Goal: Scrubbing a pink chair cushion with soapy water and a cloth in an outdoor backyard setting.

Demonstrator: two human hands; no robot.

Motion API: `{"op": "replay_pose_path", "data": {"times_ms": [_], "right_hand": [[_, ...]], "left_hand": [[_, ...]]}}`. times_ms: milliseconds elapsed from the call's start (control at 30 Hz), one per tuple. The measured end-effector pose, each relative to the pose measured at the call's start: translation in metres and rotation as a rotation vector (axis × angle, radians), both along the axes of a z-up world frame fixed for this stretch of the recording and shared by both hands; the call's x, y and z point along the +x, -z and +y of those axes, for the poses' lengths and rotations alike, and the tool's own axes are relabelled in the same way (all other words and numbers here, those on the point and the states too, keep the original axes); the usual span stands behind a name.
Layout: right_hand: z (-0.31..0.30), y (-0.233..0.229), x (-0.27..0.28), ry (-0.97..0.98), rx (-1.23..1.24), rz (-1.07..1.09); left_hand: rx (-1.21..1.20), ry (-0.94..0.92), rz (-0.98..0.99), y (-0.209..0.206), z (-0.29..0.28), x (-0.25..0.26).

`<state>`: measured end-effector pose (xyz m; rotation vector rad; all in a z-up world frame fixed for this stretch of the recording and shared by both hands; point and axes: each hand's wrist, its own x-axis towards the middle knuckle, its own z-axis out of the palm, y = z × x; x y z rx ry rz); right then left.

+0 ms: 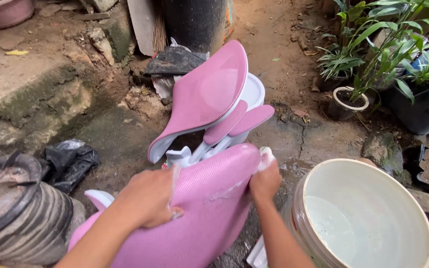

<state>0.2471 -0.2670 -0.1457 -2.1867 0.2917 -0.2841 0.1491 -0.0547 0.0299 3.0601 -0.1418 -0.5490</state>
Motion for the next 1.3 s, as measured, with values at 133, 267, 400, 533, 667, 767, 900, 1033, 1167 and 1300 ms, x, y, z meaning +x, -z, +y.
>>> {"op": "replay_pose_path", "data": {"times_ms": [133,267,400,533,667,767,900,1033,1167,1300], "right_hand": [[0.057,0.006,-0.045,-0.111,0.219,-0.368],[0.05,0.025,-0.038,-0.204,-0.045,-0.663],[0.016,0.018,0.008,-0.061,0.056,-0.07],[0.046,-0.013,-0.01,-0.038,0.122,-0.43],[0.055,-0.002,-0.034,-0.422,0.073,-0.644],[0.014,0.025,0.025,-0.078,0.035,-0.225],[0.032,-0.009,0.015,-0.008,0.159,-0.11],[0.069,-0.017,-0.036,-0.269,-0.02,-0.685],[0.036,0.013,-0.006,-0.25,-0.072,-0.355],[0.004,0.026,0.045,0.051,0.04,-0.121]], "left_hand": [[-0.027,-0.087,0.002,-0.006,0.006,0.003],[-0.055,-0.065,-0.018,-0.008,0.006,0.004],[-0.017,-0.071,0.035,-0.013,-0.002,0.008],[0.048,-0.09,0.083,-0.014,0.003,0.013],[0.01,-0.056,-0.02,0.002,0.014,0.008],[0.018,-0.063,0.012,-0.003,0.009,0.012],[0.054,-0.063,0.083,-0.007,0.004,0.012],[0.012,-0.054,-0.008,0.0,0.013,0.01],[0.053,-0.138,0.077,-0.013,0.004,0.009],[-0.008,-0.023,-0.033,-0.003,0.002,0.007]]}}
